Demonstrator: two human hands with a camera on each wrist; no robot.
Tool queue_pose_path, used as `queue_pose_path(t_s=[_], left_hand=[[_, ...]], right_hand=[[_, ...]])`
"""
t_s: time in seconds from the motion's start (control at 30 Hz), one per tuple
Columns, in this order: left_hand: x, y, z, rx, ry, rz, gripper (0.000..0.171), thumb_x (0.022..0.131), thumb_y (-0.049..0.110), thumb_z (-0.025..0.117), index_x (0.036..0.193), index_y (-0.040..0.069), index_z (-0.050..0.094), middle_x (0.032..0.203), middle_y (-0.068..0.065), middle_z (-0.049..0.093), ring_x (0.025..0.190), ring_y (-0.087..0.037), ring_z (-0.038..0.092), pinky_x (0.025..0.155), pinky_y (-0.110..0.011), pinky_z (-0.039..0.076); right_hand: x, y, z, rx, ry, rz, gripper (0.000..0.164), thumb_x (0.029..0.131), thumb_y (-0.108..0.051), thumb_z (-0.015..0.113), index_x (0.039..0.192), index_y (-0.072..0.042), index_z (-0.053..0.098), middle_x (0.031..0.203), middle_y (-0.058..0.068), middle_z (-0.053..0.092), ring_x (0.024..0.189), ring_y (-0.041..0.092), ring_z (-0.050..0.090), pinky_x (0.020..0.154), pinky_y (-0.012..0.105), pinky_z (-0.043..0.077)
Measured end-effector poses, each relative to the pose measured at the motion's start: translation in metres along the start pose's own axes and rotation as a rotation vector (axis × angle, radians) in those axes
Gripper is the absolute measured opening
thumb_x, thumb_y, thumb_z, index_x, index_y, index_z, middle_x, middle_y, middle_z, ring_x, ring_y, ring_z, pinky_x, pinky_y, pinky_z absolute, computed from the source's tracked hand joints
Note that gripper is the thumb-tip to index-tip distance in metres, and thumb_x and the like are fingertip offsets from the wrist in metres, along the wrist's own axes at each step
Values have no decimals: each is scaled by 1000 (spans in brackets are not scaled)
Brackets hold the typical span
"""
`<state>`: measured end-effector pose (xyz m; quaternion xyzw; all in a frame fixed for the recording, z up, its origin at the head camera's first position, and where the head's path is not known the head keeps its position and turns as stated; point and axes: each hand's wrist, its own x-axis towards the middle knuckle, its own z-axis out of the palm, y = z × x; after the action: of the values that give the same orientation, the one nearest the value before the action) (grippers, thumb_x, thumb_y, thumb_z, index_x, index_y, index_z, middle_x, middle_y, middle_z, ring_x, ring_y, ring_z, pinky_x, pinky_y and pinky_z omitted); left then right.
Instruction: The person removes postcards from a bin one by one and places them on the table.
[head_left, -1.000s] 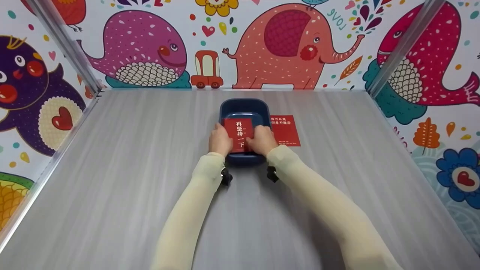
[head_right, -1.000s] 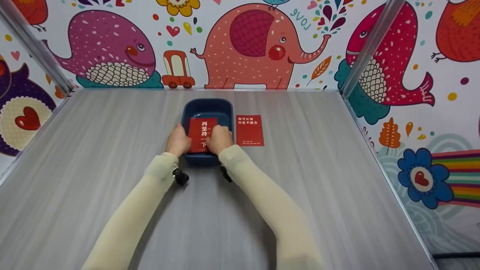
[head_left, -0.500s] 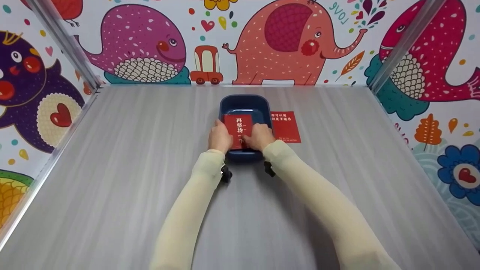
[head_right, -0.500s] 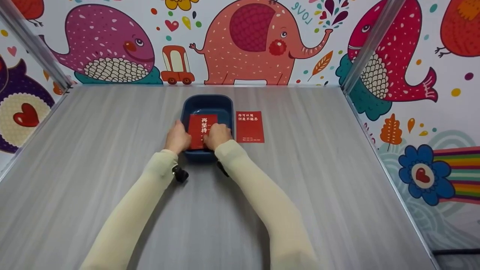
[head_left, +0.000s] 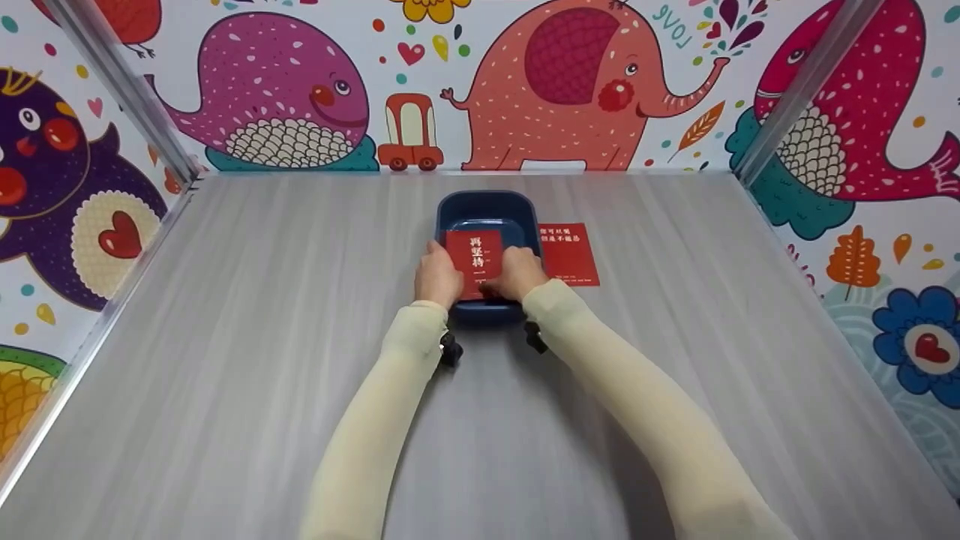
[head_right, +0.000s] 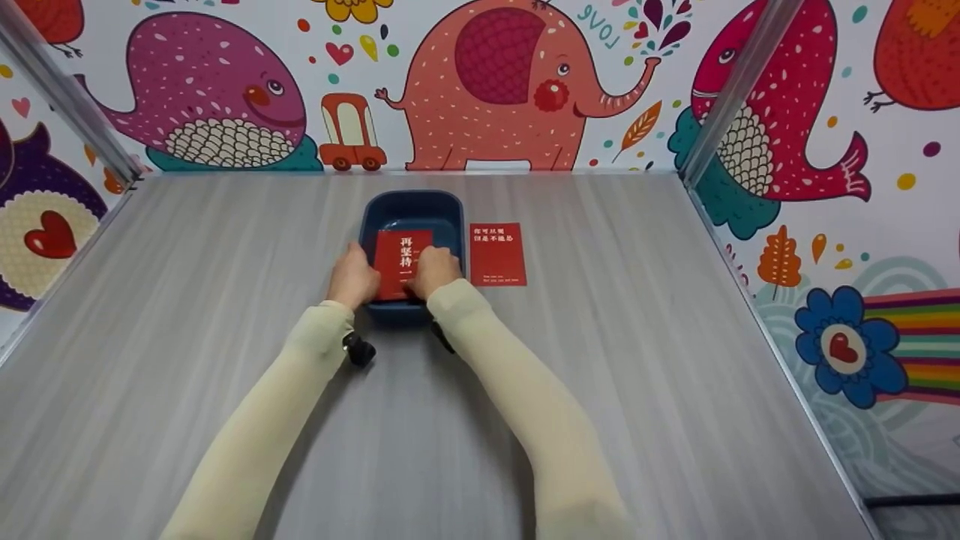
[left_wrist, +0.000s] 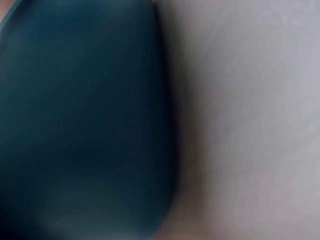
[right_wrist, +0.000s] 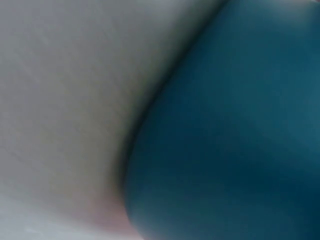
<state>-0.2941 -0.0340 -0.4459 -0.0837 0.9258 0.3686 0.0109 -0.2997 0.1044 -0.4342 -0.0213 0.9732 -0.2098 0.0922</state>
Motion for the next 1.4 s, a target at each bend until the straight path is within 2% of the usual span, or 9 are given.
queue_pose_path(t_s=[0.27, 0.57, 0.77, 0.87, 1.0, 1.07, 1.13, 1.23, 1.4], left_hand=[[-1, -2, 0, 4, 12, 12, 58, 91, 4, 61, 142, -11, 37, 118, -29, 67, 112, -42, 66, 96, -48, 53], [0, -2, 0, 10, -5, -8, 66, 93, 4, 61, 149, -10, 30, 124, -28, 65, 116, -40, 65, 99, -47, 51], [-1, -2, 0, 8, 8, 1, 62, 92, 4, 61, 145, -10, 35, 122, -28, 66, 114, -41, 65, 98, -48, 51], [-1, -1, 0, 10, 19, 9, 59, 91, 4, 62, 143, -10, 37, 121, -28, 66, 114, -42, 65, 98, -48, 51], [-1, -1, 0, 7, 8, -1, 60, 92, 4, 60, 145, -10, 35, 123, -27, 65, 116, -41, 64, 100, -48, 51], [-1, 0, 0, 3, -3, -13, 63, 93, 4, 59, 147, -9, 32, 126, -27, 64, 118, -40, 63, 102, -47, 50], [0, 0, 0, 1, -9, -22, 63, 93, 5, 59, 148, -9, 31, 127, -27, 63, 120, -40, 63, 103, -47, 50], [0, -1, 0, 2, -13, -28, 63, 93, 5, 59, 149, -8, 31, 128, -27, 63, 121, -39, 62, 103, -47, 49], [0, 0, 1, -1, -12, -25, 65, 92, 4, 60, 149, -8, 30, 128, -27, 63, 120, -40, 63, 102, -47, 50]], right_hand=[[0, 0, 1, 30, -22, 24, 54, 84, -34, 81, 119, 5, 66, 114, 19, 72, 100, 29, 70, 94, 43, 56], [0, 1, 1, 77, 29, 4, 43, 87, -30, 78, 115, 2, 70, 109, 17, 74, 94, 29, 69, 95, 43, 55], [-1, 2, -2, 131, 37, 10, 41, 88, -25, 78, 116, 2, 69, 109, 16, 74, 97, 29, 69, 97, 43, 54], [0, 3, -3, 139, 54, 5, 37, 87, -25, 79, 110, 3, 71, 103, 16, 74, 91, 26, 68, 92, 40, 55], [0, 4, -4, 132, 84, -12, 27, 85, -25, 80, 83, 0, 70, 77, 11, 69, 72, 20, 60, 73, 33, 51], [1, 4, -4, 128, 93, -19, 31, 85, -25, 81, 70, -4, 64, 65, 6, 62, 66, 18, 55, 66, 30, 46], [1, 4, -4, 123, 98, -19, 35, 84, -25, 81, 65, -8, 59, 61, 2, 56, 64, 17, 54, 64, 29, 44], [1, 4, -4, 119, 96, -14, 29, 85, -25, 81, 72, -4, 65, 69, 7, 65, 69, 19, 60, 68, 32, 49], [0, 3, -3, 89, 70, -6, 32, 87, -23, 78, 104, 4, 72, 99, 17, 75, 92, 28, 69, 91, 41, 55]])
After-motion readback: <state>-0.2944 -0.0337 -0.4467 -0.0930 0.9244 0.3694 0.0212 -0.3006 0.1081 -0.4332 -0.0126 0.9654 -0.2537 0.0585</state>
